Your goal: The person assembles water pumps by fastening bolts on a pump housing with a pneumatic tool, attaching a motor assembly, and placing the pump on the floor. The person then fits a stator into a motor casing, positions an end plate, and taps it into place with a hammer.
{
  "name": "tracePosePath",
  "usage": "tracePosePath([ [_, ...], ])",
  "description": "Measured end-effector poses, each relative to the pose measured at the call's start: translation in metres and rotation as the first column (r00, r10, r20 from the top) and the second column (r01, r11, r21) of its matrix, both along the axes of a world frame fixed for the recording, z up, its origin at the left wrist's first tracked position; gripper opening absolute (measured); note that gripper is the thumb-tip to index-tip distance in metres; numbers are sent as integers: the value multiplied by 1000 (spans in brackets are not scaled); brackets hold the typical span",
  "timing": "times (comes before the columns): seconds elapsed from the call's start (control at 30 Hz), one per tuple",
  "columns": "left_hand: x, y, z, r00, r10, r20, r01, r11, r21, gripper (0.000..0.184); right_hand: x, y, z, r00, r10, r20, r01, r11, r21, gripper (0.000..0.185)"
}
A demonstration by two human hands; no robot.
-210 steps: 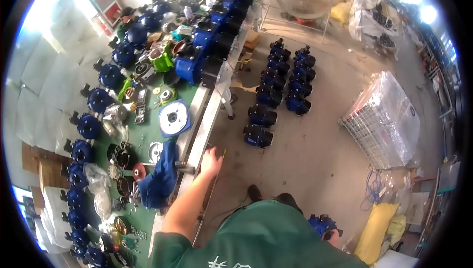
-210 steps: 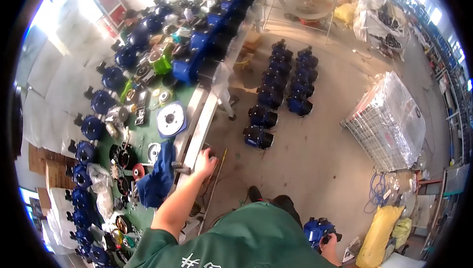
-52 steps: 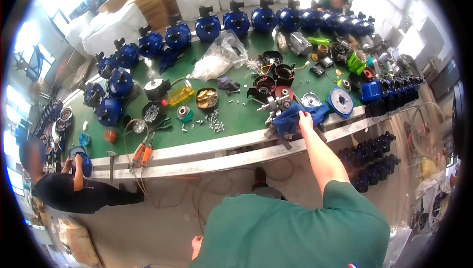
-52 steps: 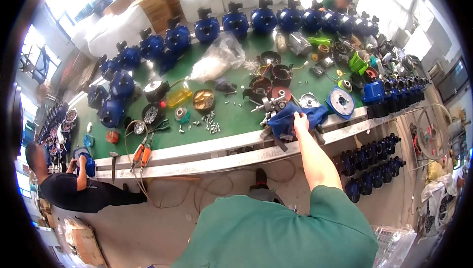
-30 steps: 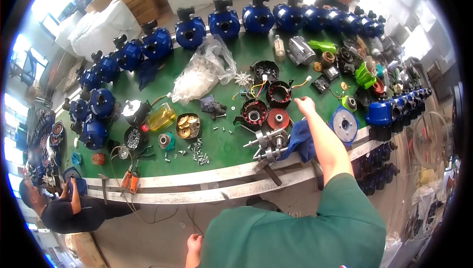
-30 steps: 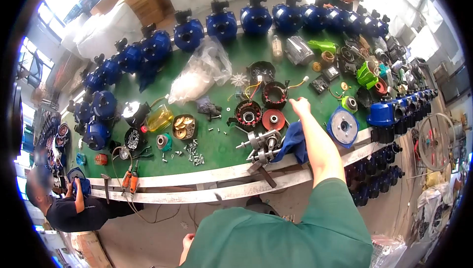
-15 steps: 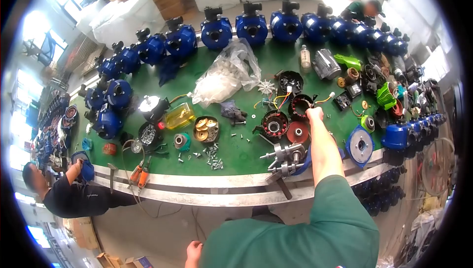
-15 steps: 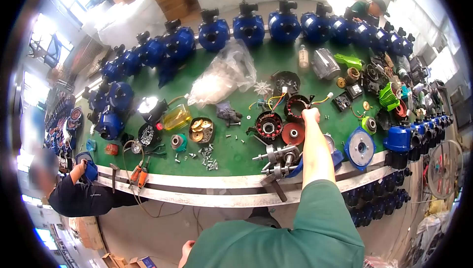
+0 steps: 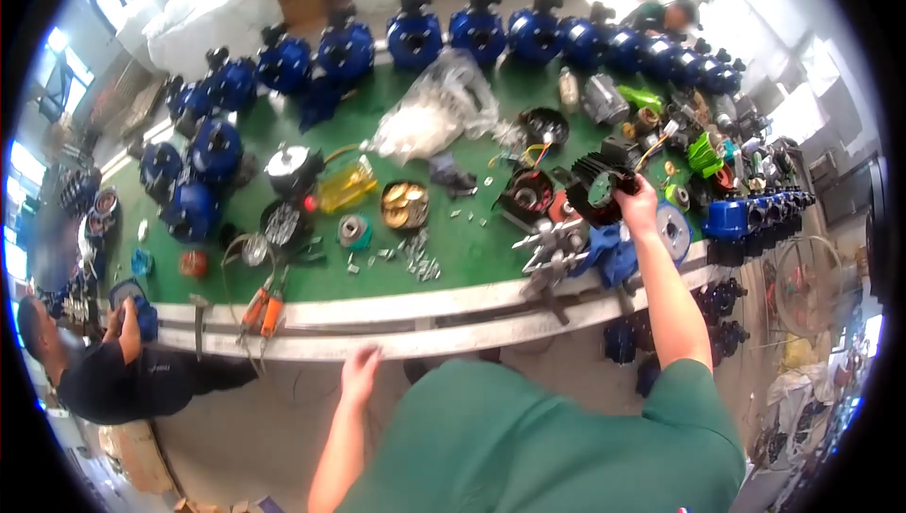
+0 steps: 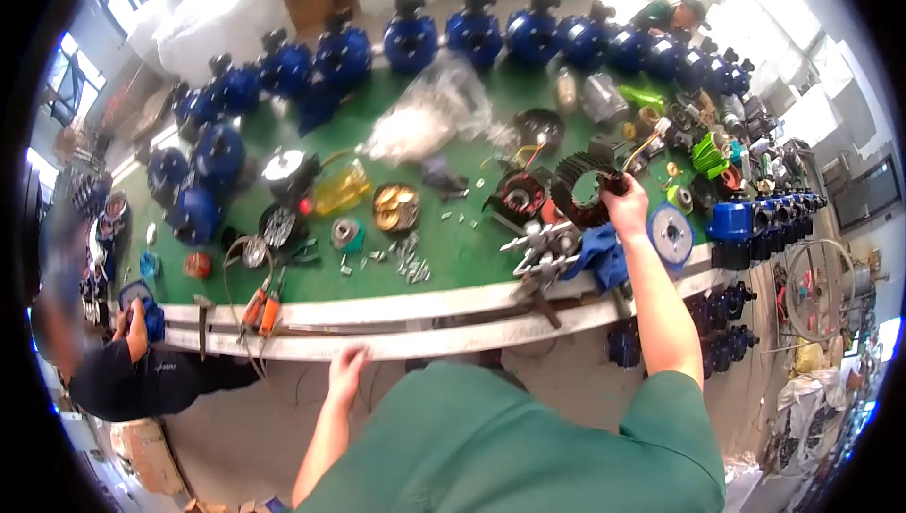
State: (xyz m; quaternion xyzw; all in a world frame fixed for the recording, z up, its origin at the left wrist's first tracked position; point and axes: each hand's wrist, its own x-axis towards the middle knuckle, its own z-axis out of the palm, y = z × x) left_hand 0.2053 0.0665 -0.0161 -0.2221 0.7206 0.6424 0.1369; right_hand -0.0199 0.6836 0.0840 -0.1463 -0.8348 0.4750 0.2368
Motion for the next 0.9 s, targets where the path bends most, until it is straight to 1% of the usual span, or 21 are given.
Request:
tracePosePath([
  [0.03, -28, 0, -5, 989, -131, -62, 135, 989, 65, 27, 21, -36, 19, 1000, 26, 18, -26, 1000, 6, 32],
  [0.07, -53, 17, 27, 988, -148, -51, 155, 973, 171, 30, 39, -71, 34, 998, 60, 37, -61, 998, 9, 31],
  [0.1, -74, 23, 27, 964, -248, -94, 262, 948, 181, 36, 52, -97, 37, 984, 125, 130, -136, 988, 76, 34],
  [0.13, -91, 35, 55, 931, -334, -148, 362, 898, 251, 38, 66, -129, 41, 976, 104, 190, -145, 966, 216, 37],
  [0.2, -117, 48, 80, 871, -436, -227, 489, 814, 314, 44, 86, -181, 12, 937, 349, 12, -346, 924, 163, 40],
  [0.23, -123, 51, 95, 858, -467, -214, 514, 775, 368, 49, 100, -212, 20, 908, 414, 68, -418, 884, 211, 41],
  [0.27, -129, 50, 91, 829, -509, -231, 556, 702, 445, 55, 111, -245, 29, 874, 468, 129, -485, 837, 254, 42],
  [0.33, -132, 43, 74, 782, -605, -149, 545, 548, 634, 58, 125, -297, 21, 849, 499, 171, -511, 859, 30, 43],
  [0.37, -127, 41, 56, 798, -597, -77, 499, 584, 640, 59, 129, -313, 6, 845, 513, 154, -514, 857, -35, 43],
  [0.4, -126, 33, 70, 755, -639, -147, 548, 493, 676, 55, 131, -325, -13, 843, 522, 132, -513, 853, -96, 44],
  [0.47, -124, 21, 72, 745, -645, -169, 556, 461, 692, 52, 136, -340, -50, 840, 528, 125, -516, 848, -120, 50],
  [0.53, -122, 16, 62, 739, -650, -176, 605, 526, 597, 47, 142, -354, -70, 838, 522, 157, -453, 827, -333, 48],
  [0.57, -118, 16, 53, 718, -681, -144, 646, 575, 502, 47, 141, -355, -80, 804, 573, 161, -501, 798, -335, 52],
  [0.6, -115, 15, 50, 699, -706, -111, 682, 613, 398, 47, 146, -359, -85, 789, 601, 122, -473, 724, -502, 69],
  [0.63, -111, 16, 47, 661, -742, -111, 750, 653, 106, 45, 153, -355, -86, 754, 600, 268, -426, 756, -497, 74],
  [0.67, -105, 18, 43, 623, -776, -96, 753, 628, -194, 43, 162, -350, -87, 699, 587, 408, -378, 789, -485, 80],
  [0.7, -103, 17, 54, 613, -790, -31, 744, 590, -314, 43, 169, -342, -121, 688, 557, 465, -209, 766, -608, 78],
  [0.73, -100, 15, 50, 581, -811, -66, 707, 544, -453, 43, 177, -349, -101, 633, 480, 607, 66, 748, -660, 75],
  [0.8, -93, 8, 32, 505, -855, -117, 572, 434, -696, 43, 195, -336, -138, 627, 522, 578, 243, 573, -783, 69],
  [0.87, -89, -1, 12, 458, -880, -130, 520, 383, -764, 39, 208, -340, -132, 744, 438, 505, 419, 283, -863, 65],
  [0.9, -87, -6, 6, 429, -888, -165, 481, 380, -790, 38, 211, -344, -131, 803, 383, 456, 419, 180, -890, 80],
])
